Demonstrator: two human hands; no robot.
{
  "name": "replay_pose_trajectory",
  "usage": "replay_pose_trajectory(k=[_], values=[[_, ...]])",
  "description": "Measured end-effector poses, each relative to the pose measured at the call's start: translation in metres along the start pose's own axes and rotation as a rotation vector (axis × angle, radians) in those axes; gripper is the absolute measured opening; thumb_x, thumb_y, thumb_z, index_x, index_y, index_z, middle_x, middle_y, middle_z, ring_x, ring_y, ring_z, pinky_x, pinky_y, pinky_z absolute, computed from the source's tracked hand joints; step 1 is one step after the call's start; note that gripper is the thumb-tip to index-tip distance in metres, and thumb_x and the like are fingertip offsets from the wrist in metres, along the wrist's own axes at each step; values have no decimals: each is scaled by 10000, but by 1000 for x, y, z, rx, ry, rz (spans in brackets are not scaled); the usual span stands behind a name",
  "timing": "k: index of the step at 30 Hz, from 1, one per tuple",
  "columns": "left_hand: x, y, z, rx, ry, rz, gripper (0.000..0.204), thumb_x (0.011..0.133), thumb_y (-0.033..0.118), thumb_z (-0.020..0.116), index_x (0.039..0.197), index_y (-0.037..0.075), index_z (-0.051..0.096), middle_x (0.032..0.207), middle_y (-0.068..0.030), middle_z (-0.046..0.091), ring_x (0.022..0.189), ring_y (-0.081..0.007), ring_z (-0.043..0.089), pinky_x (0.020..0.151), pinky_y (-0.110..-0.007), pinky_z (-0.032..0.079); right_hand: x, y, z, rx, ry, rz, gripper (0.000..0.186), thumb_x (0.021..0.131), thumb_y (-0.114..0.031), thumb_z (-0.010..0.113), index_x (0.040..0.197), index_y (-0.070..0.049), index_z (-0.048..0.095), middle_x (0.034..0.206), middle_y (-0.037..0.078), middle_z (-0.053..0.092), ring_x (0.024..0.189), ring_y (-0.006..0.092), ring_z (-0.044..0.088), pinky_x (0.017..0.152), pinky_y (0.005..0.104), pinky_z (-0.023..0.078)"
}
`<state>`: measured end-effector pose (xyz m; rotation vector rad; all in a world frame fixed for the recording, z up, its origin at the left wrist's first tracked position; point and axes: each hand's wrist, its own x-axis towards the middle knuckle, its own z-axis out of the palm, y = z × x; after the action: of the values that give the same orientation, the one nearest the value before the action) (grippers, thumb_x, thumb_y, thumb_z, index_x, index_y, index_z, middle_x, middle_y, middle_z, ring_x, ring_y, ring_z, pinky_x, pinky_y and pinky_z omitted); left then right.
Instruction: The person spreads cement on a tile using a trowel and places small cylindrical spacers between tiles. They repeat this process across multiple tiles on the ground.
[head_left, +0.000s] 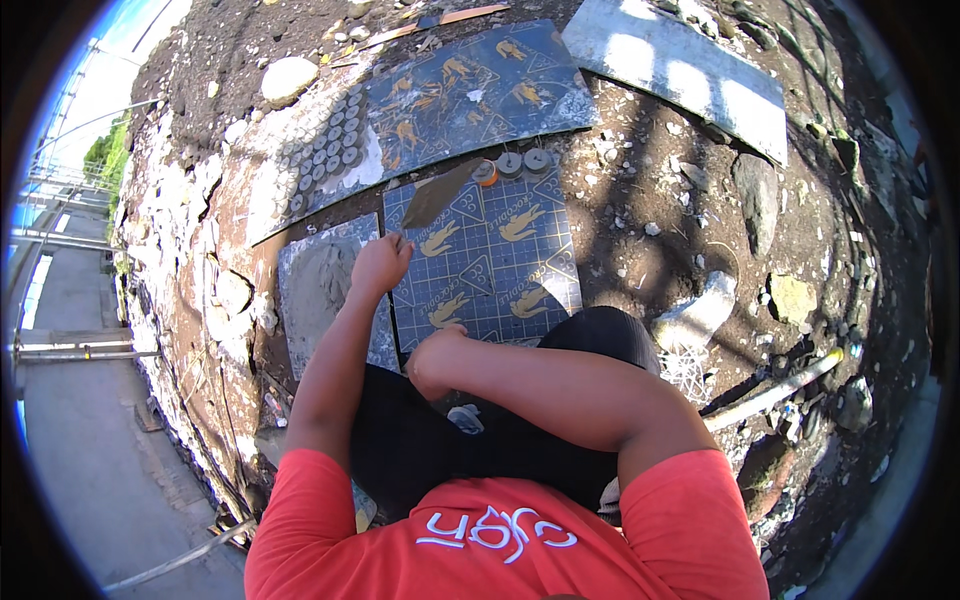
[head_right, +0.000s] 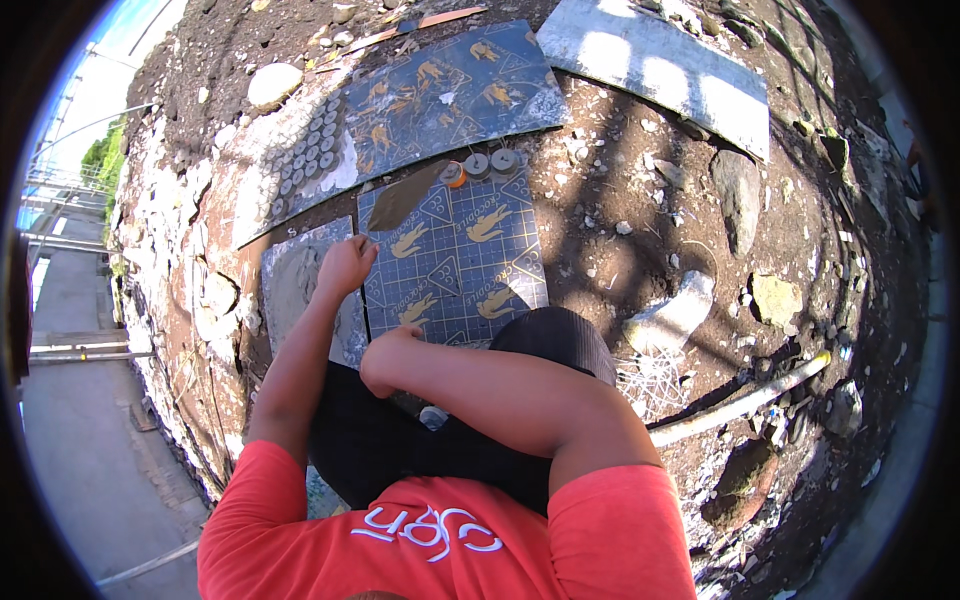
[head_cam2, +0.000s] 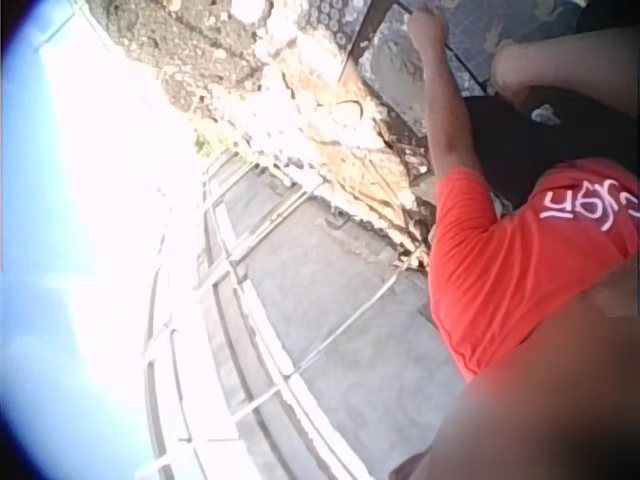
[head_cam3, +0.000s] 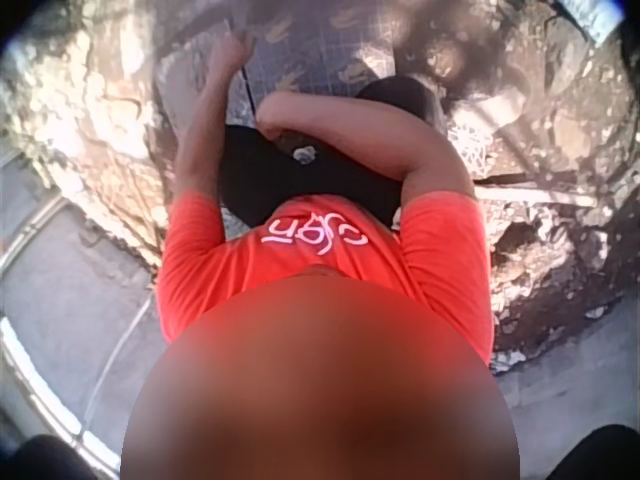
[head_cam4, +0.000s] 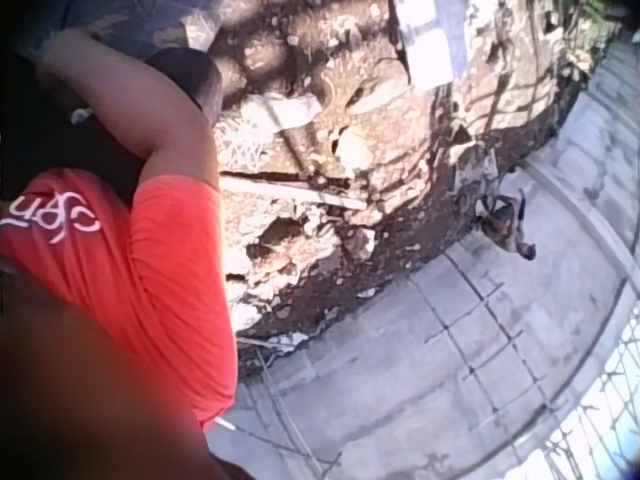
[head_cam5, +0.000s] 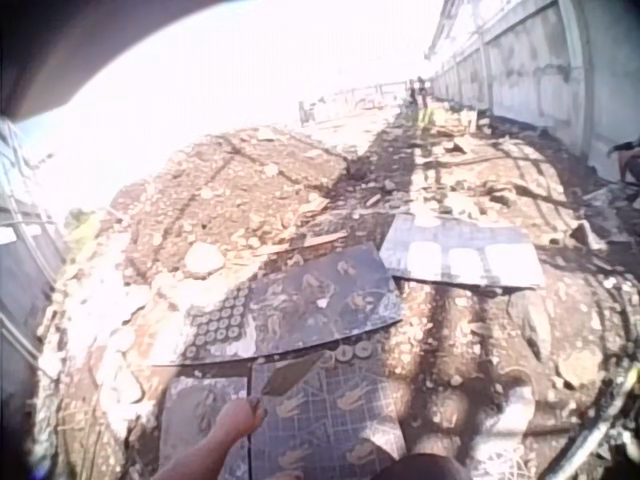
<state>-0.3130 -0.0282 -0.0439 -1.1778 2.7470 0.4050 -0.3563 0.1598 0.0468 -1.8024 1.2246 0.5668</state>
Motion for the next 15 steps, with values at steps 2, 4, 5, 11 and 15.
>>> replay_pose_trajectory(k=[2,4,5,11,15], values=[[-3,-5,6,-39,24,33,397,939,411,628,951,16,670,875,-228,706,816,-410,692,732,-508,530,-2,-1,0,-2,4,-1,432,974,-286,549,1387,-182,618,1374,57,640,1271,318,597,1066,593,410],[-7,-8,13,-260,-46,-39,388,946,403,623,929,18,669,816,-172,696,719,-325,691,647,-445,529,-3,-1,-1,1,3,-11,427,975,-269,548,1385,-178,620,1373,61,640,1273,324,595,1065,598,411],[-9,-8,18,-458,-132,-131,380,951,397,619,917,22,668,783,-135,681,670,-270,676,604,-405,519,-3,-1,-1,7,2,-19,425,974,-261,548,1385,-176,622,1373,64,640,1273,327,594,1063,600,413],[-14,6,36,-862,-340,-321,288,964,324,590,915,49,664,708,-19,599,569,-114,584,501,-291,471,-5,-4,-2,-9,14,-25,429,966,-248,559,1382,-169,624,1380,67,634,1272,341,592,1050,608,428],[-12,15,42,-893,-400,-336,314,971,342,577,978,46,681,709,-22,602,551,-122,578,489,-292,475,-8,-1,-1,35,42,-12,442,957,-248,570,1389,-164,617,1395,62,624,1283,337,587,1041,607,437]])
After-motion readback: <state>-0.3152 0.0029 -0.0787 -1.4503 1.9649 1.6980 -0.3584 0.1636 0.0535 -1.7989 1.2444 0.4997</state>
